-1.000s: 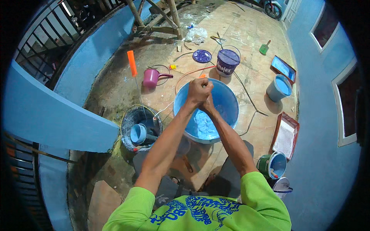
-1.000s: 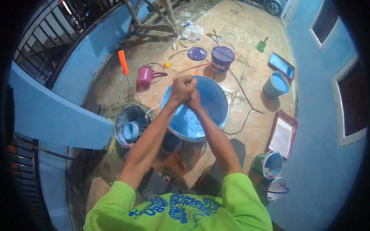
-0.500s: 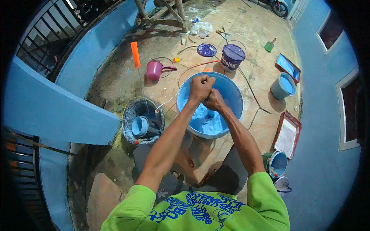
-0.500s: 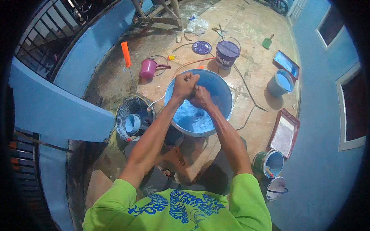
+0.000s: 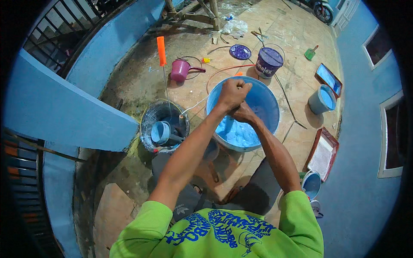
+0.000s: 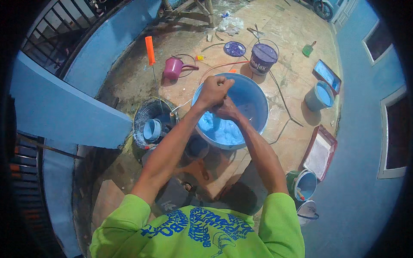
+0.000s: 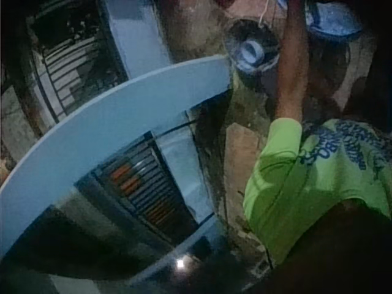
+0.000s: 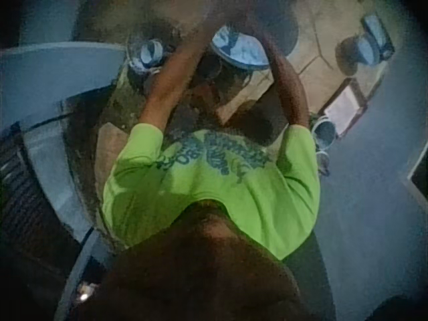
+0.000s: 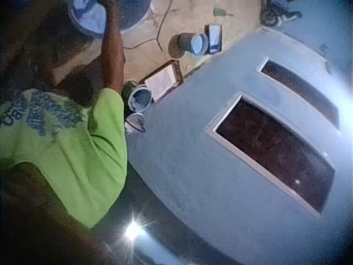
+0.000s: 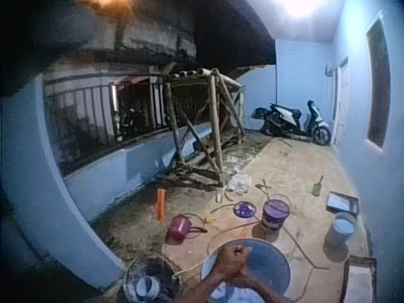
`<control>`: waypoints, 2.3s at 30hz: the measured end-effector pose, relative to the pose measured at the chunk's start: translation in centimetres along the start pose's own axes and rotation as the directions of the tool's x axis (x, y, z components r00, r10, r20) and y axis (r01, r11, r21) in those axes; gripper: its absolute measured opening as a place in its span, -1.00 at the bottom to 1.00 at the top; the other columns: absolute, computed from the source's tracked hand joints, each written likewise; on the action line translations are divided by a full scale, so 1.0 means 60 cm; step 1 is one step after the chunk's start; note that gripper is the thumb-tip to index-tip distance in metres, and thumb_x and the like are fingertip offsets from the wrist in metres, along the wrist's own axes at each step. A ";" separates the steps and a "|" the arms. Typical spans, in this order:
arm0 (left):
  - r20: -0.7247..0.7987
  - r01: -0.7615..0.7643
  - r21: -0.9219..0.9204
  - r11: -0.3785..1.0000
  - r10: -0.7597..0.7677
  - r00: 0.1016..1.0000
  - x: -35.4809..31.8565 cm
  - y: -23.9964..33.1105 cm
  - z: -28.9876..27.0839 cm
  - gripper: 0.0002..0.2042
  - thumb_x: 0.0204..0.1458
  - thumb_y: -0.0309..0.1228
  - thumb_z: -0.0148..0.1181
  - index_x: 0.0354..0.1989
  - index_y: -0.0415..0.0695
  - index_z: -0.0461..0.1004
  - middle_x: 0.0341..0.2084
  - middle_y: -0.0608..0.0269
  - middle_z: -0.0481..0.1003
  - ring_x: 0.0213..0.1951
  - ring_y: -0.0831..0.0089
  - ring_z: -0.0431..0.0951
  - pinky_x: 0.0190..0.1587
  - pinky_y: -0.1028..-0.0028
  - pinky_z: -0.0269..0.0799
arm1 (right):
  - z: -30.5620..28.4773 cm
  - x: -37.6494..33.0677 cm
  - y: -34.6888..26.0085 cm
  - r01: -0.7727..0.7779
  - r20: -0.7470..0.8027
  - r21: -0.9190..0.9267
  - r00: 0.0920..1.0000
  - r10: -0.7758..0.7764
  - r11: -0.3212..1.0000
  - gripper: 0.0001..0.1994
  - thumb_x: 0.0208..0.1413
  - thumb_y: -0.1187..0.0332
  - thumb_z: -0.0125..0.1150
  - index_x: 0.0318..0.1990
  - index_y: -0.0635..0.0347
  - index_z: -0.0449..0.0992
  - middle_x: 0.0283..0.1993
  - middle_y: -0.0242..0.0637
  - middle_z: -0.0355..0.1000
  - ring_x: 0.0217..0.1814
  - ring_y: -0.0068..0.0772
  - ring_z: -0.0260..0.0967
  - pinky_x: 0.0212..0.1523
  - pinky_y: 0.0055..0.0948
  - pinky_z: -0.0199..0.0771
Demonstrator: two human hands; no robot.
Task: The person mixes light blue paint in a bucket using a stick, then pours some into a smaller container. They carry the container and a brush into a room and paint the lower portion of a light blue wall along the baseboard.
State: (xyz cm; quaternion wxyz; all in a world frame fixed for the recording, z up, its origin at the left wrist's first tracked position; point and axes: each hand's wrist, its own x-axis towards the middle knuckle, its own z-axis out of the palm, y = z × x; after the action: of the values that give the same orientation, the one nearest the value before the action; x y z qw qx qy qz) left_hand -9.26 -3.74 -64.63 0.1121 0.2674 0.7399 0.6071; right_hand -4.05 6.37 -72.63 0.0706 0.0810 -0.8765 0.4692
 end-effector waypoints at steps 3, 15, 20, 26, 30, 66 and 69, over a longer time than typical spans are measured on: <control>-0.001 -0.020 -0.095 0.995 0.020 1.000 -0.006 -0.013 -0.002 -0.64 0.06 -0.25 0.24 -0.62 -0.29 0.43 -0.77 0.21 0.35 -0.61 0.60 0.30 -0.53 0.36 0.28 | -0.018 -0.011 -0.002 0.070 0.025 -0.039 0.997 -0.069 0.997 -0.71 -0.01 0.35 0.28 -0.11 0.23 0.55 -0.15 -0.15 0.55 -0.08 -0.24 0.53 -0.09 -0.27 0.50; 0.022 -0.177 0.080 0.981 0.176 0.984 -0.015 0.012 -0.021 -0.77 -0.03 -0.32 0.31 -0.40 -0.26 0.51 -0.52 0.05 0.54 -0.44 0.28 0.56 -0.30 0.34 0.46 | 0.054 0.030 0.059 0.051 -0.275 0.278 0.961 0.029 0.959 -0.64 0.00 0.34 0.30 -0.02 0.20 0.47 -0.11 -0.13 0.55 -0.06 -0.19 0.54 -0.16 -0.19 0.49; 0.171 -0.130 0.166 0.978 0.101 0.980 -0.013 0.021 -0.005 -0.69 -0.03 -0.19 0.32 -0.37 -0.24 0.54 -0.47 0.02 0.56 -0.36 0.15 0.59 -0.24 0.27 0.47 | 0.031 -0.019 0.032 0.060 -0.126 0.234 0.991 -0.031 0.970 -0.45 0.03 0.39 0.29 0.20 0.30 0.31 0.20 -0.09 0.33 0.25 -0.23 0.30 0.23 -0.25 0.32; 0.101 -0.179 -0.062 0.982 0.184 0.978 -0.022 0.057 -0.022 -0.55 0.06 -0.13 0.30 -0.01 -0.20 0.44 -0.20 0.01 0.55 -0.16 0.24 0.58 -0.05 0.31 0.46 | -0.065 -0.015 -0.015 -0.167 -0.229 0.125 0.954 0.192 0.978 -0.64 0.03 0.29 0.36 -0.07 0.31 0.49 -0.18 -0.22 0.52 -0.12 -0.36 0.48 -0.11 -0.32 0.47; -0.255 -0.313 -0.155 0.937 0.268 0.929 -0.040 0.059 -0.080 -0.67 0.14 -0.27 0.20 -0.01 -0.20 0.43 -0.19 0.11 0.52 -0.14 0.33 0.55 0.01 0.36 0.43 | -0.137 0.000 -0.008 -0.187 -0.441 0.273 0.848 0.295 0.944 -0.71 0.02 0.19 0.43 -0.37 0.25 0.54 -0.44 -0.36 0.52 -0.39 -0.49 0.48 -0.37 -0.40 0.46; -0.041 0.882 -0.274 0.384 -0.921 0.388 -0.561 -0.526 0.073 -0.80 0.18 -0.38 0.06 -0.12 -0.20 0.48 -0.58 0.21 0.48 -0.73 0.44 0.41 -0.67 0.38 0.40 | -0.192 0.071 0.038 -0.677 -0.573 -0.422 0.715 0.401 0.604 -0.33 -0.06 -0.04 0.36 0.07 0.27 0.33 -0.04 0.11 0.51 0.02 0.17 0.48 -0.01 0.01 0.45; 0.025 0.860 -0.372 0.350 -0.922 0.386 -0.519 -0.370 0.014 -0.81 0.15 -0.39 0.08 -0.12 -0.20 0.45 -0.62 0.23 0.45 -0.73 0.47 0.40 -0.70 0.42 0.36 | -0.205 0.060 0.030 -0.687 -0.649 -0.389 0.677 0.346 0.614 -0.33 -0.05 0.00 0.36 0.09 0.30 0.31 -0.07 0.12 0.51 -0.01 0.16 0.49 -0.04 0.07 0.45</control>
State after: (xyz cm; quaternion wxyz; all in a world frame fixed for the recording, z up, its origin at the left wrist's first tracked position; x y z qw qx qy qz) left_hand 11.26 -22.27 -91.07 0.3968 -0.2613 0.6606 0.5813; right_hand -7.32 17.33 -66.60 0.1786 -0.3419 -0.9078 0.1649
